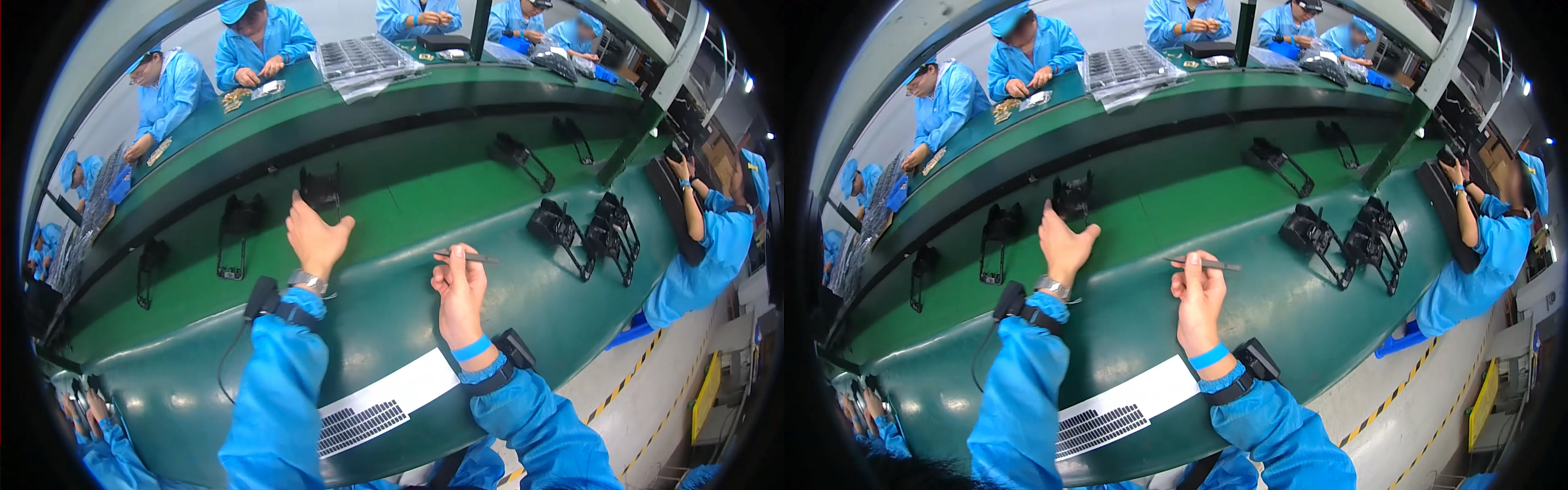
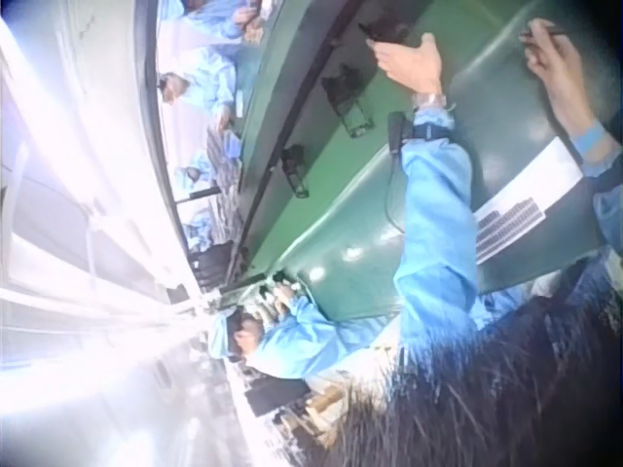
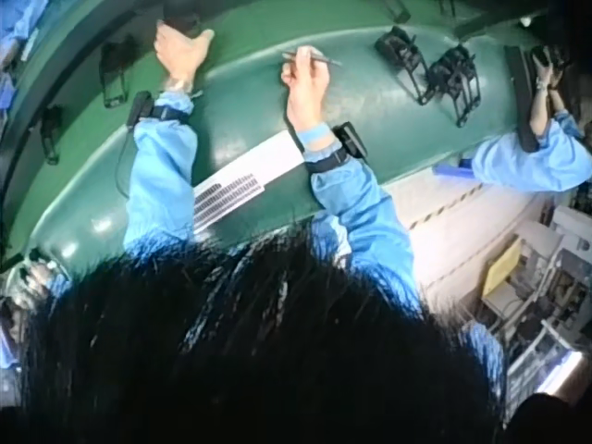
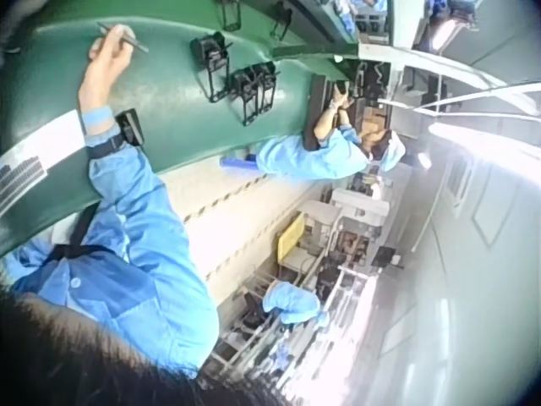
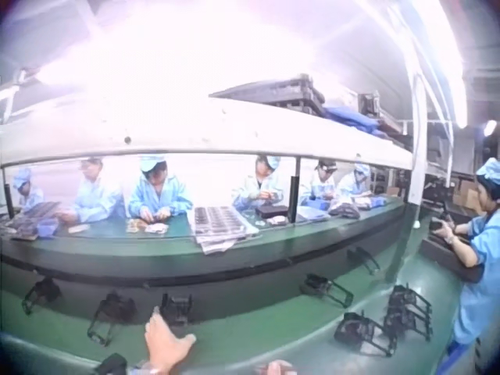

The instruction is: Assembling and cleaning black plastic frames on a factory conveyor line.

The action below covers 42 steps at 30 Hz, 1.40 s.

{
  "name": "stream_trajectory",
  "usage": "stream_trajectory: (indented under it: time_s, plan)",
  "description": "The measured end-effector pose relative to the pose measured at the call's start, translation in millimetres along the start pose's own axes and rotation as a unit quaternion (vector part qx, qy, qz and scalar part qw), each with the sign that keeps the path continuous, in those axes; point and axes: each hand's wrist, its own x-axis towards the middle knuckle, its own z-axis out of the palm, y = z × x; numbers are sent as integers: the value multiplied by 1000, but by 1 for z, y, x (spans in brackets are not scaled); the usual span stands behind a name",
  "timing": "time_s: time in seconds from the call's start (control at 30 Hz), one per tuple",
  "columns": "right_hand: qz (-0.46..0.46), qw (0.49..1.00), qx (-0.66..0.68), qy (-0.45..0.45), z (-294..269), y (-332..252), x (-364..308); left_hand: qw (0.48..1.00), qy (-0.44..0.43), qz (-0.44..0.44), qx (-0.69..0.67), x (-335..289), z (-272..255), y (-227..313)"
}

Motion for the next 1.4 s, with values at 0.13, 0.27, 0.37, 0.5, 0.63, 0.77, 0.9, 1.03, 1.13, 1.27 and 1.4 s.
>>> stream_trajectory:
  time_s: [0.13,0.27,0.37,0.5,0.63,0.77,0.9,1.03,1.13,1.27,1.4]
  plan:
    - [-106,990,-51,-75,2,-9,-5,970,-148,161,-107,-27,-74,4]
    - [-154,963,-34,-220,4,-34,-64,915,-312,222,-126,-82,-134,-15]
    - [-69,915,-194,-348,-21,-54,-106,890,-365,244,-129,-115,-153,-26]
    - [4,873,-329,-360,-38,-48,-128,885,-363,251,-147,-135,-146,-41]
    - [5,840,-402,-365,-49,-36,-134,894,-342,266,-109,-147,-153,-38]
    - [-10,817,-436,-376,-52,-33,-136,900,-335,271,-64,-160,-147,-42]
    - [-9,813,-445,-376,-54,-34,-135,902,-333,267,-64,-161,-143,-42]
    - [-35,808,-457,-369,-56,-32,-134,901,-338,262,-73,-160,-141,-44]
    - [-44,809,-459,-366,-65,-29,-133,903,-333,258,-88,-160,-138,-44]
    - [-37,804,-462,-374,-57,-32,-133,902,-339,253,-90,-159,-140,-44]
    - [-47,798,-463,-383,-56,-31,-132,902,-340,250,-89,-160,-140,-45]
